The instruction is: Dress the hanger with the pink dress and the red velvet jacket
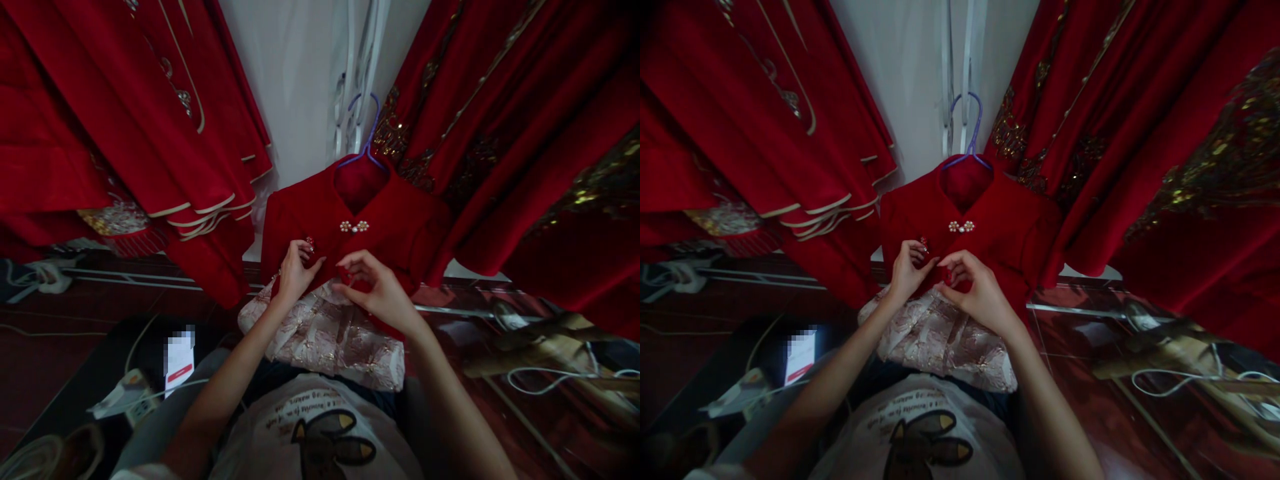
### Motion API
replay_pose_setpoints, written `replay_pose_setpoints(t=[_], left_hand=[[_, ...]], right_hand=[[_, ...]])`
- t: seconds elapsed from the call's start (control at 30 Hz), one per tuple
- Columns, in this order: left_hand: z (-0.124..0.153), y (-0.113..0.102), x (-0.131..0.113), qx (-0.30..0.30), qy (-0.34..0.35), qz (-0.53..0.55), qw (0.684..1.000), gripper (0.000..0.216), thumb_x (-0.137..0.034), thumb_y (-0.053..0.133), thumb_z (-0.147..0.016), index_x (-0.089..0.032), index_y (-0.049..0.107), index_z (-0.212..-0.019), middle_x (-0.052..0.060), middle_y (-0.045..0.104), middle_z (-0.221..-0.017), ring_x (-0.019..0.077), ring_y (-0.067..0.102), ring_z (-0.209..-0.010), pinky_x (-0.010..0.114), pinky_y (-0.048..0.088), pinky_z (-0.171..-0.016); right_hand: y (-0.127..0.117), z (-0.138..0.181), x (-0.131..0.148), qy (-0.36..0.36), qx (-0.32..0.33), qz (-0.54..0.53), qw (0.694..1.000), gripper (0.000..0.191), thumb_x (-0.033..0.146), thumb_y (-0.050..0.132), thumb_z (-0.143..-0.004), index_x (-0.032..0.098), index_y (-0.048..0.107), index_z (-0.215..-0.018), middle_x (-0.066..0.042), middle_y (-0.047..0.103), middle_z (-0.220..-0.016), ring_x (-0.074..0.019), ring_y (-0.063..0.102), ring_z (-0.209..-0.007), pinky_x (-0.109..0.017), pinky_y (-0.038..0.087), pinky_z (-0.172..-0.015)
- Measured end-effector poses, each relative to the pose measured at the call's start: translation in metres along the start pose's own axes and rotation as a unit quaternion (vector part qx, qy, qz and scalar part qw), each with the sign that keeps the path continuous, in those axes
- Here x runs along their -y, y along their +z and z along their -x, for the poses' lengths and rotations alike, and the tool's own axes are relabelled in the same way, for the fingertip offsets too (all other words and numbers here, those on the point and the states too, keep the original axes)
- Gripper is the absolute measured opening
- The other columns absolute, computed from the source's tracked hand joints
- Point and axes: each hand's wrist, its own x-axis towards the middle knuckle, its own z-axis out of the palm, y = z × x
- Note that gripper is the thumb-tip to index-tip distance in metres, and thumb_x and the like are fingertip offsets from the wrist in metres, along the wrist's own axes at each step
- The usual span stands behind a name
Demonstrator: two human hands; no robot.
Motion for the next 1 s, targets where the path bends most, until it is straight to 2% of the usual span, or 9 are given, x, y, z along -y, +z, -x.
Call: replay_pose_setpoints(t=[0.17,0.27,0.37,0.5,0.67,0.8,0.9,1.0], left_hand=[[-0.002,0.000,-0.001,-0.039,-0.016,0.064,0.997,0.021,-0.034,0.061,-0.087,-0.020,0.050,-0.097,0.001,0.063,-0.089,0.0104,0.062,-0.072,0.023,0.051,-0.068],[-0.005,0.001,-0.002,-0.043,-0.032,0.102,0.993,0.020,-0.036,0.062,-0.086,-0.019,0.056,-0.095,0.003,0.066,-0.090,0.0117,0.065,-0.078,0.024,0.052,-0.072],[-0.009,0.002,-0.001,-0.038,-0.071,0.186,0.979,0.024,-0.038,0.065,-0.083,-0.017,0.064,-0.095,0.006,0.071,-0.093,0.0141,0.068,-0.085,0.027,0.054,-0.078],[-0.013,0.001,0.003,-0.053,-0.130,0.256,0.957,0.027,-0.039,0.070,-0.078,-0.016,0.071,-0.091,0.007,0.074,-0.094,0.0166,0.069,-0.087,0.032,0.054,-0.086],[-0.015,-0.002,0.002,-0.051,-0.152,0.288,0.944,0.028,-0.041,0.071,-0.077,-0.015,0.073,-0.089,0.006,0.075,-0.092,0.0161,0.069,-0.086,0.031,0.053,-0.088],[-0.014,-0.002,-0.001,-0.063,-0.185,0.323,0.926,0.030,-0.041,0.069,-0.077,-0.014,0.073,-0.091,0.007,0.075,-0.094,0.0161,0.070,-0.086,0.032,0.054,-0.089],[-0.014,-0.003,-0.001,-0.057,-0.182,0.336,0.922,0.026,-0.035,0.071,-0.075,-0.014,0.073,-0.091,0.008,0.075,-0.098,0.0167,0.070,-0.090,0.034,0.054,-0.093],[-0.016,-0.009,0.000,-0.031,-0.163,0.314,0.935,0.024,-0.032,0.069,-0.076,-0.014,0.074,-0.091,0.008,0.075,-0.098,0.0168,0.071,-0.089,0.035,0.054,-0.093]], right_hand=[[0.021,-0.025,-0.043,0.015,-0.021,0.014,1.000,0.030,0.031,0.075,-0.074,0.022,0.064,-0.101,-0.003,0.062,-0.092,-0.0143,0.060,-0.077,-0.028,0.053,-0.068],[0.027,-0.047,-0.063,0.025,-0.045,0.004,0.999,0.029,0.031,0.076,-0.072,0.020,0.066,-0.097,-0.003,0.066,-0.087,-0.0140,0.060,-0.071,-0.028,0.052,-0.068],[0.035,-0.069,-0.075,0.021,-0.084,0.021,0.996,0.025,0.028,0.075,-0.071,0.020,0.066,-0.094,-0.003,0.068,-0.088,-0.0149,0.062,-0.072,-0.030,0.053,-0.071],[0.048,-0.081,-0.078,0.011,-0.135,0.092,0.986,0.023,0.023,0.070,-0.073,0.019,0.067,-0.095,-0.006,0.066,-0.091,-0.0138,0.060,-0.068,-0.031,0.055,-0.070],[0.054,-0.075,-0.073,-0.015,-0.100,0.038,0.994,0.028,0.029,0.064,-0.081,0.020,0.066,-0.107,-0.007,0.059,-0.102,-0.0116,0.062,-0.074,-0.028,0.057,-0.075],[0.052,-0.073,-0.075,-0.006,-0.102,0.021,0.995,0.024,0.034,0.061,-0.086,0.021,0.068,-0.104,-0.006,0.059,-0.095,-0.0131,0.062,-0.079,-0.027,0.057,-0.073],[0.051,-0.073,-0.075,-0.016,-0.115,0.047,0.992,0.021,0.031,0.061,-0.086,0.021,0.069,-0.103,-0.006,0.058,-0.095,-0.0141,0.061,-0.081,-0.027,0.057,-0.072],[0.051,-0.072,-0.073,-0.023,-0.120,0.063,0.990,0.020,0.028,0.061,-0.086,0.021,0.069,-0.103,-0.007,0.058,-0.097,-0.0136,0.060,-0.081,-0.027,0.057,-0.072]])
